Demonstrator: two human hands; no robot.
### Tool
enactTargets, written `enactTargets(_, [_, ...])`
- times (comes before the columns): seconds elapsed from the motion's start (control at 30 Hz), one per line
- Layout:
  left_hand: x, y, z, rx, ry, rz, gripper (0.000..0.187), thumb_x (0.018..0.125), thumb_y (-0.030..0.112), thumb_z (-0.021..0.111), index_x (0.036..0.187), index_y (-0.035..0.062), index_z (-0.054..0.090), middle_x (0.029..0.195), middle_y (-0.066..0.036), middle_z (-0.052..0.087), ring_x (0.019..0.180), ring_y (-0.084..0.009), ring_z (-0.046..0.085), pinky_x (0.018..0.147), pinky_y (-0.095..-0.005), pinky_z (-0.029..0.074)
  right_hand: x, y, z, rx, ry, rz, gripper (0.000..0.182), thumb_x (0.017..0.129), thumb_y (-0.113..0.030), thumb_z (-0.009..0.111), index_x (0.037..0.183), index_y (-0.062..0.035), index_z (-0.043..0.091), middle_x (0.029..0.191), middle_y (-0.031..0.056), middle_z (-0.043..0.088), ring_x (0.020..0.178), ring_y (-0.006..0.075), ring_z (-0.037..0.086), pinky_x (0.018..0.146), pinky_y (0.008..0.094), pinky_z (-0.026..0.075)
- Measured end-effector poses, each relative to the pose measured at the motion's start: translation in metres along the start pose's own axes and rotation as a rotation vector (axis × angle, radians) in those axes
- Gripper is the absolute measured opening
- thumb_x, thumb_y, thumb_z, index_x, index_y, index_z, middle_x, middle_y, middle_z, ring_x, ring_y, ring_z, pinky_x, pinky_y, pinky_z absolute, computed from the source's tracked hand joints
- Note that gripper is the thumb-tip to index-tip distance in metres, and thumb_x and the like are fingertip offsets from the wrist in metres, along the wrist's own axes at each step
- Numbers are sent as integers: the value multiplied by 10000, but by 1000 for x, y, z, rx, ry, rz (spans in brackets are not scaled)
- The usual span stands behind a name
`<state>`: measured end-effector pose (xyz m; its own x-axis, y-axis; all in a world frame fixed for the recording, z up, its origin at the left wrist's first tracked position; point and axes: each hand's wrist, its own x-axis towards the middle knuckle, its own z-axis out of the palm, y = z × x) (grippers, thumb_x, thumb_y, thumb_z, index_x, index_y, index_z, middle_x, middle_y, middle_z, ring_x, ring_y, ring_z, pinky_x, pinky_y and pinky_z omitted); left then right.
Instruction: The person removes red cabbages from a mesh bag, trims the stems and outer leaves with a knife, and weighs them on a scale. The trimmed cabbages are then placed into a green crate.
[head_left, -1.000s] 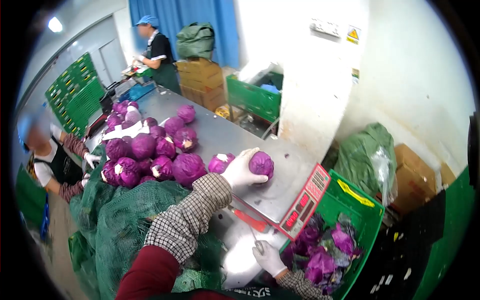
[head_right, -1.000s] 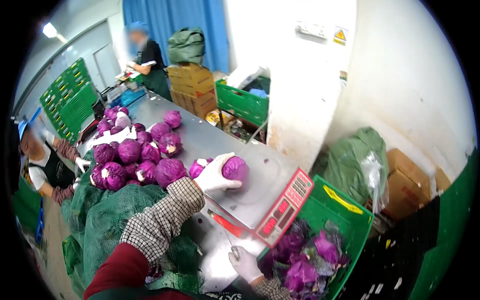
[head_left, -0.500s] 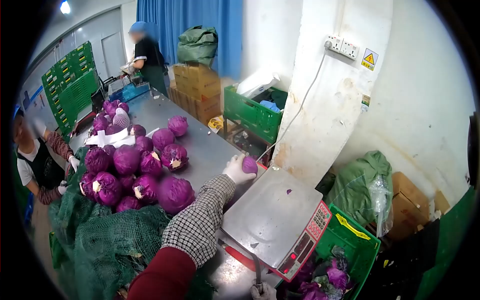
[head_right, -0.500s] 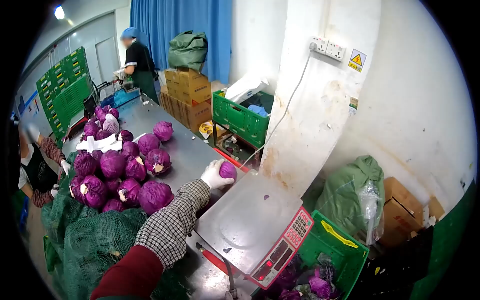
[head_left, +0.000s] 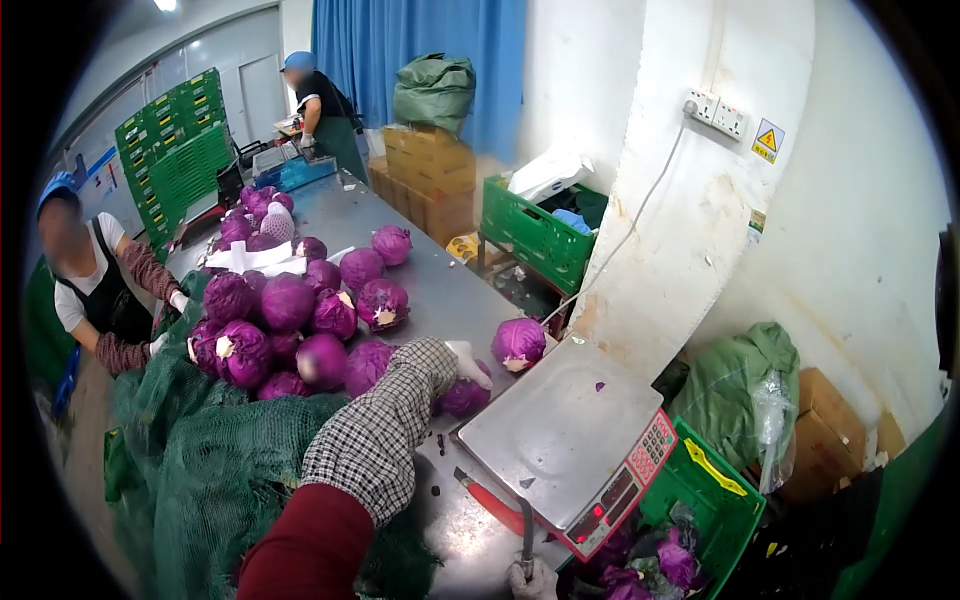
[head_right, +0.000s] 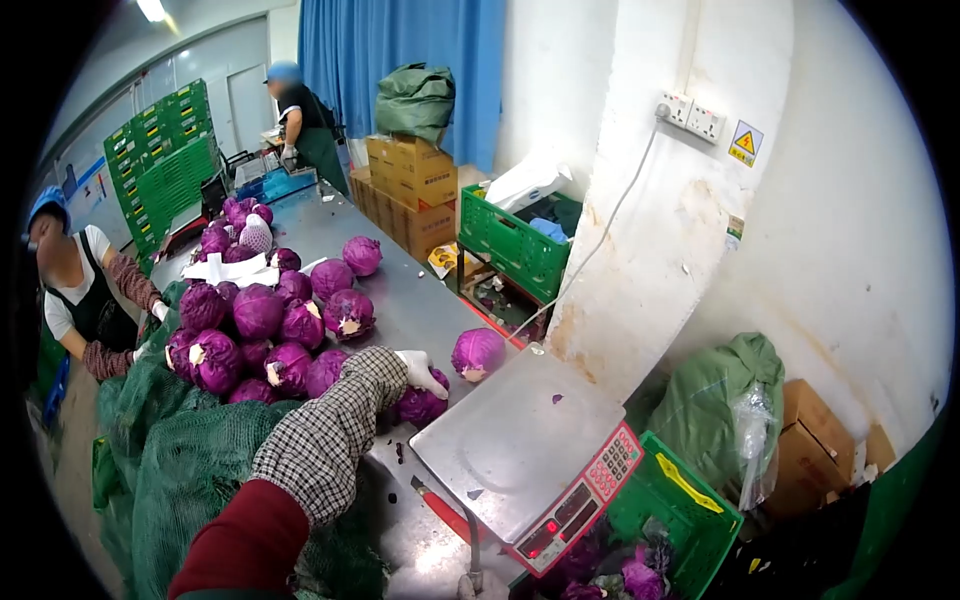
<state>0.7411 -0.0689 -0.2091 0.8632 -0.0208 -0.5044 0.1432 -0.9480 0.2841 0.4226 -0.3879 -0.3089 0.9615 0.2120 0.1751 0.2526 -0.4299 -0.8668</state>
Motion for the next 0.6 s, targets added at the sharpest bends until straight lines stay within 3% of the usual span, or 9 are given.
enactTargets(0.07, [-5, 3, -6, -80, -8, 52, 709, 586, 569, 774, 947, -38, 701, 843, -157, 703, 786, -270, 675, 746, -366, 530, -1, 2, 1, -15, 6, -10, 179, 860, -171, 611, 757, -73, 502, 630, 136, 511, 562, 359, 528, 514, 463, 427])
enactTargets(0.13, [-4, 5, -1, -118, 80, 209, 770, 579, 507, 790, 1129, -13, 649, 788, -158, 702, 753, -273, 683, 735, -361, 542, -4, 9, 5, -58, 42, -78, 185, 859, -174, 614, 759, -68, 501, 645, 143, 515, 586, 363, 534, 534, 465, 431])
enactTargets(0.2, [1, 1, 1, -95, 87, 226, 887, 590, 518, 776, 1268, -11, 557, 1014, -216, 679, 948, -290, 662, 875, -360, 510, -6, 23, 11, -131, 112, -206, 193, 857, -179, 621, 762, -62, 501, 664, 151, 521, 611, 368, 537, 554, 466, 436])
enactTargets(0.3, [-3, -3, 15, 7, 304, 240, 989, 605, 577, 759, 1335, -30, 481, 1290, -265, 535, 1197, -331, 532, 1037, -373, 404, -14, 55, 23, -263, 147, -286, 169, 872, -166, 607, 787, -45, 526, 704, 172, 544, 645, 387, 547, 590, 470, 452])
enactTargets(0.4, [-66, 31, -16, -123, 383, 157, 1045, 614, 634, 741, 1349, -49, 450, 1419, -271, 398, 1320, -369, 392, 1107, -387, 317, -8, 50, 14, -217, 76, -190, 139, 869, -173, 585, 862, -37, 555, 623, 125, 531, 550, 352, 537, 533, 443, 441])
enactTargets(0.47, [-117, 35, -35, -291, 461, 305, 1016, 646, 648, 713, 1338, -52, 458, 1400, -272, 420, 1318, -371, 394, 1107, -399, 314, 3, 3, 0, -97, -46, -76, 231, 894, -180, 578, 746, -32, 481, 622, 174, 526, 563, 397, 523, 526, 485, 397])
enactTargets(0.5, [-129, 31, -39, -296, 553, 326, 986, 671, 644, 696, 1333, -48, 464, 1399, -271, 421, 1319, -372, 392, 1109, -404, 309, 3, 14, 3, -331, 42, -374, 252, 902, -185, 579, 734, -25, 480, 615, 184, 520, 574, 413, 520, 525, 483, 392])
enactTargets(0.53, [-144, 25, -39, -250, 647, 325, 956, 696, 640, 679, 1328, -45, 469, 1398, -269, 423, 1320, -374, 389, 1111, -408, 304, -1, 37, 9, -231, -23, -161, 180, 873, -195, 579, 808, -35, 527, 700, 199, 553, 632, 402, 555, 582, 478, 453])
enactTargets(0.6, [-202, 10, -36, -68, 770, 358, 897, 746, 633, 645, 1319, -38, 480, 1396, -266, 427, 1321, -377, 385, 1116, -418, 293, 2, 24, 8, -133, -33, -99, 182, 896, -164, 570, 827, -1, 532, 701, 201, 547, 633, 416, 543, 575, 480, 428])
